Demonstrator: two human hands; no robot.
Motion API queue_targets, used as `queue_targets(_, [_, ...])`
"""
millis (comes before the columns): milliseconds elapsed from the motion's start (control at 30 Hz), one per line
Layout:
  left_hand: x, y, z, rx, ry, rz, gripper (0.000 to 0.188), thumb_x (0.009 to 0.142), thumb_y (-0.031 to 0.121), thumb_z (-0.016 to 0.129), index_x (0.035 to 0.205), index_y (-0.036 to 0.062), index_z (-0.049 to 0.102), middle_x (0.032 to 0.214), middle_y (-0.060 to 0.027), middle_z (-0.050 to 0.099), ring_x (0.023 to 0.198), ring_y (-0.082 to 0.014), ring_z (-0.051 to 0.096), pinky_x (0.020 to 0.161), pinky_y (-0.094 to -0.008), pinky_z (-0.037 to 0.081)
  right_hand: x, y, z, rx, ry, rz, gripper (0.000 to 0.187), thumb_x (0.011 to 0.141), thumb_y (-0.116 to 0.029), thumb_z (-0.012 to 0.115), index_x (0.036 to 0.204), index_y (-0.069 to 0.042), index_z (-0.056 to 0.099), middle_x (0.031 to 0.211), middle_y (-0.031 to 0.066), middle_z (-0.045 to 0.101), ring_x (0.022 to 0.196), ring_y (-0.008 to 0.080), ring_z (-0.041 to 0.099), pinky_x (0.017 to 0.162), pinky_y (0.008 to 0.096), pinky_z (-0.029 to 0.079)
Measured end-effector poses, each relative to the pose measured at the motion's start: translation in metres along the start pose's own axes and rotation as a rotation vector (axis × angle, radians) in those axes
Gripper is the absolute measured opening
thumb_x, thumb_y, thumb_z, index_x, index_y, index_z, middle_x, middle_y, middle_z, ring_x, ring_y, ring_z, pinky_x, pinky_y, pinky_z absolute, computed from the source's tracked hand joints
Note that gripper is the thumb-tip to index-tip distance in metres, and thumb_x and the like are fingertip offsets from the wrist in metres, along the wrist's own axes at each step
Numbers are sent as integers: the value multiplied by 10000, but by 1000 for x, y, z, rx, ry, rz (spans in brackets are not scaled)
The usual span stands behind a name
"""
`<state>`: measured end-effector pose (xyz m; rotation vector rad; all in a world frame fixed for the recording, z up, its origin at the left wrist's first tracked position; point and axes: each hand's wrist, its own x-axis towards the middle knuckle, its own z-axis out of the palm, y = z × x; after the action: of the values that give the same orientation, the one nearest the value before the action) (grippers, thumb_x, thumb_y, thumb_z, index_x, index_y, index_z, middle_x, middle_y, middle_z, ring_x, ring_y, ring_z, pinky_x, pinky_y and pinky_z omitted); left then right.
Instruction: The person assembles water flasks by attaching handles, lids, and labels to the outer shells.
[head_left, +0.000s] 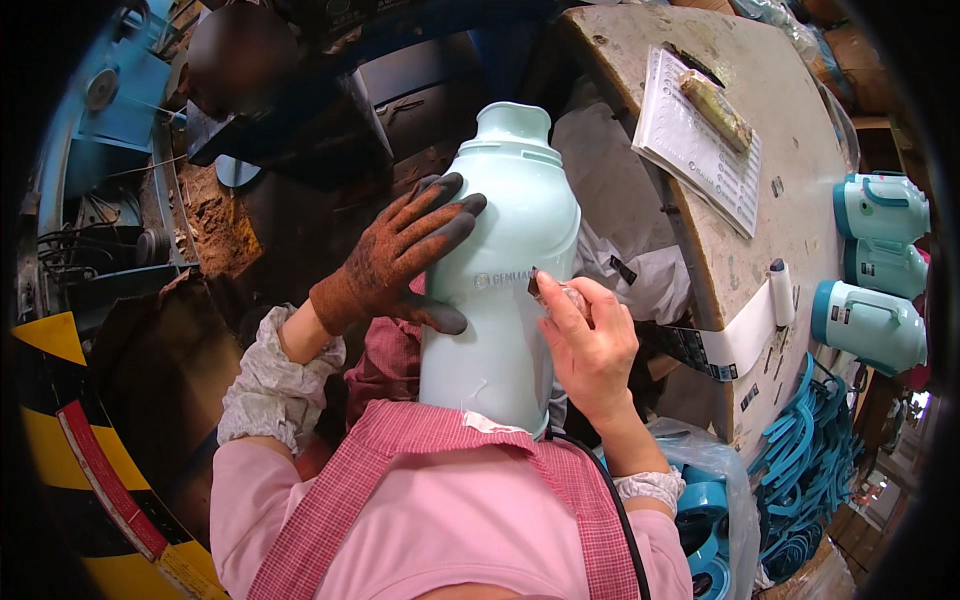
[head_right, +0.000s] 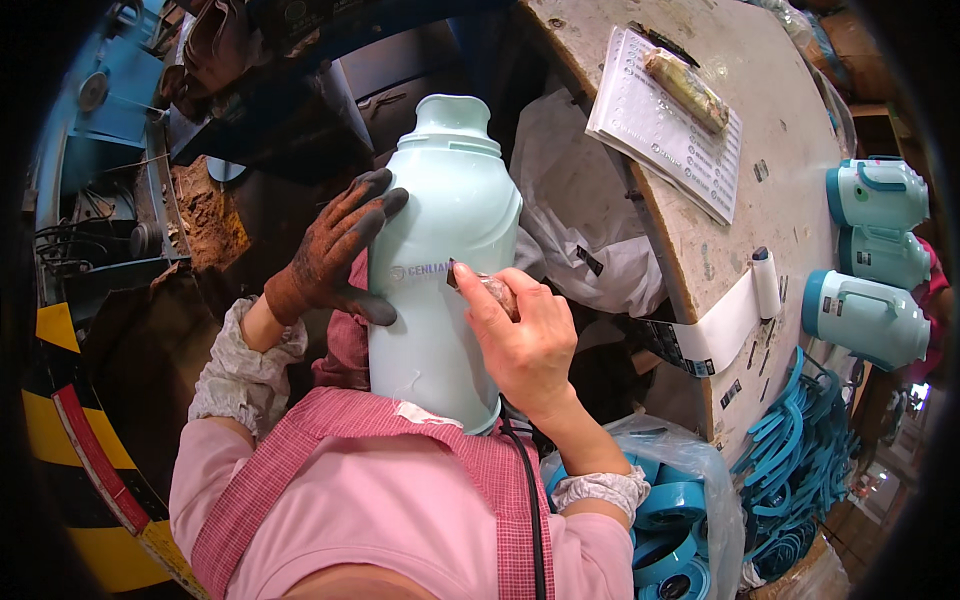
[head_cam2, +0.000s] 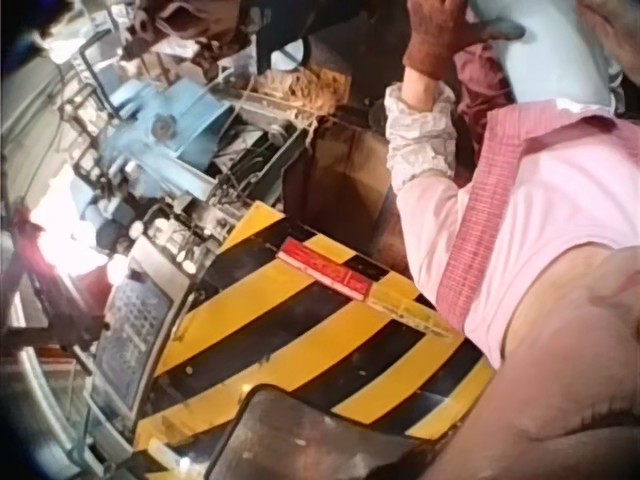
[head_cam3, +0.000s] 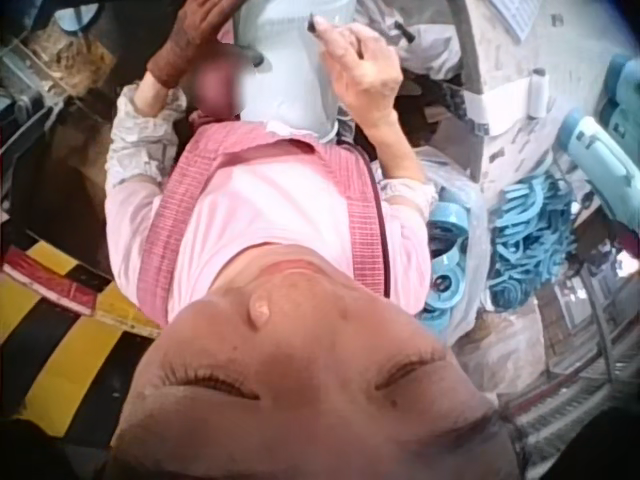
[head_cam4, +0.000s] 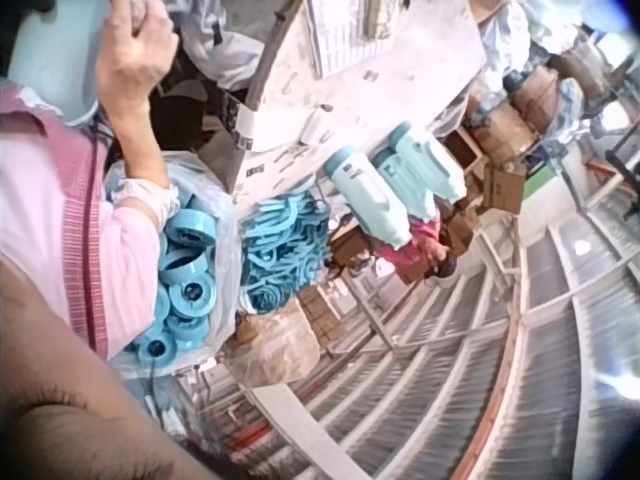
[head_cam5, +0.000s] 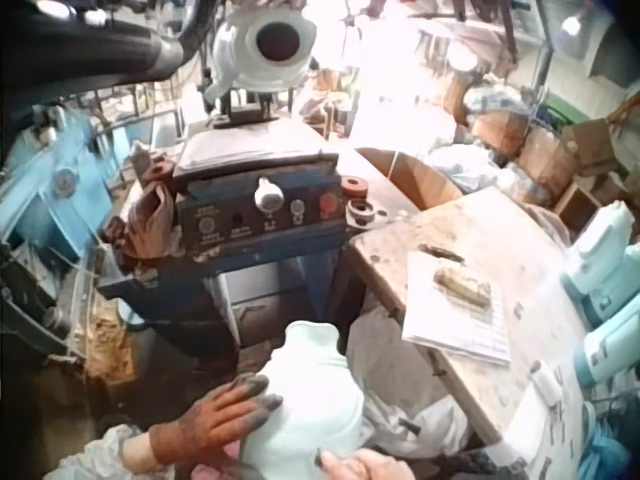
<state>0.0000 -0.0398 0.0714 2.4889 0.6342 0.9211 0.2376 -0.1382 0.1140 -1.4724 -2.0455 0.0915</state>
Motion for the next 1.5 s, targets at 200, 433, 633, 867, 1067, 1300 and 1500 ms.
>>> queue_targets(200, [1,-2,-6,-3,-10,46,960,487,570,722,1304,171,416,1383,-130,377,1288,-357,332,1036,-503,306,-5,-10,4,-112,-10,57,545,630,-82,699,1153,-212,612,904,19,550,727,161,534,595,297,402])
queue_targets(433, [18,12,-20,199,-238,58,696,530,514,717,1182,339,548,1399,-141,327,1268,-377,347,1007,-487,349,-9,-9,0,-165,-43,86,531,654,-104,697,1166,-210,604,899,25,541,726,163,535,597,303,404])
queue_targets(633, [52,45,-35,406,-469,98,663,551,459,740,1175,392,529,1251,-174,406,1089,-368,487,857,-415,471,11,98,-38,-615,-52,37,544,741,-94,663,1252,-201,513,973,36,563,805,212,563,684,348,447])
queue_targets(867, [125,68,-10,383,-871,255,659,612,402,744,1225,310,519,1148,-158,452,843,-287,566,692,-352,494,109,181,-32,-326,117,-109,456,717,-289,713,1127,-138,583,1125,70,557,1070,285,473,937,386,367])
queue_targets(1067, [151,108,-13,440,-810,560,496,703,481,659,1068,152,596,1084,-155,539,831,-269,616,690,-389,493,181,118,-27,361,-1317,426,787,770,-604,552,1382,-179,299,1259,141,441,983,274,558,620,338,568])
queue_targets(1300, [275,-24,-187,1103,48,-275,430,750,218,619,1113,43,468,960,-184,595,678,-330,631,569,-422,519,158,109,-200,575,-803,102,763,570,-123,756,1264,-85,441,1162,123,484,1021,225,529,666,308,571])
queue_targets(1500, [275,-25,-199,1432,126,94,137,732,102,570,785,-23,591,633,-171,608,622,-273,652,524,-441,509,110,146,-243,300,94,-19,673,584,-43,687,1188,-158,414,1195,47,420,1124,232,458,836,373,503])
